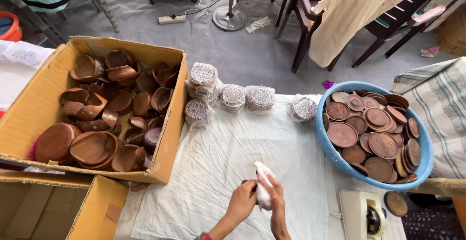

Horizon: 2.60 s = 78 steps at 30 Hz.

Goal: The person wraps small wooden bowls and lids in white cloth and plastic wrap. They place the wrapped items on a white cloth on the floor next to a cardboard box and a blue basin filled with wooden items.

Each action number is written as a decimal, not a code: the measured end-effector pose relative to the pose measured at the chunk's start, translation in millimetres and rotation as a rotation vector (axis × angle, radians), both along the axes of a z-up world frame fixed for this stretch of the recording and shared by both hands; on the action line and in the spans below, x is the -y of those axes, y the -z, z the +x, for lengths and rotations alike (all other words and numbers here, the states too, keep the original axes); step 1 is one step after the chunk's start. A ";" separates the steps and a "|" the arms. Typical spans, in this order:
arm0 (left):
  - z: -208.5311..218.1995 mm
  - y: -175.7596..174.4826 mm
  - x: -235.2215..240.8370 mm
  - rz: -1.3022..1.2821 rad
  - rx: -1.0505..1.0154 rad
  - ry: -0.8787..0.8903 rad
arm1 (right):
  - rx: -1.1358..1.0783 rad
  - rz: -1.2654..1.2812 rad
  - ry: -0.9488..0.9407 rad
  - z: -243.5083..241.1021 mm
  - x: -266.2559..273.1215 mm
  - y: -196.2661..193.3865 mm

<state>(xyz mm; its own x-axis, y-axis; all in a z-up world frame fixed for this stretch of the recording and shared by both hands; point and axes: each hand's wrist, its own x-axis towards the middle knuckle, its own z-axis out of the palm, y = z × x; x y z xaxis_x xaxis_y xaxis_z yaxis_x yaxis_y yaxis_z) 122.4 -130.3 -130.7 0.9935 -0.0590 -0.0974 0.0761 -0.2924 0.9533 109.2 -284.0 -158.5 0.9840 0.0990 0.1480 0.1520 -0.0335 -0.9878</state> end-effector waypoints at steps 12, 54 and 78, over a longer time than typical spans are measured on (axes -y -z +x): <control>-13.2 -40.8 -20.1 0.191 0.264 0.323 | -0.360 0.231 0.019 22.4 8.4 23.5; 21.2 102.3 -49.5 -1.195 -0.675 0.105 | 0.898 -0.547 -0.064 -19.1 -35.6 28.4; -14.8 40.3 -32.7 -1.137 -0.836 -0.294 | 0.635 -0.519 -0.008 -18.2 -45.2 -22.6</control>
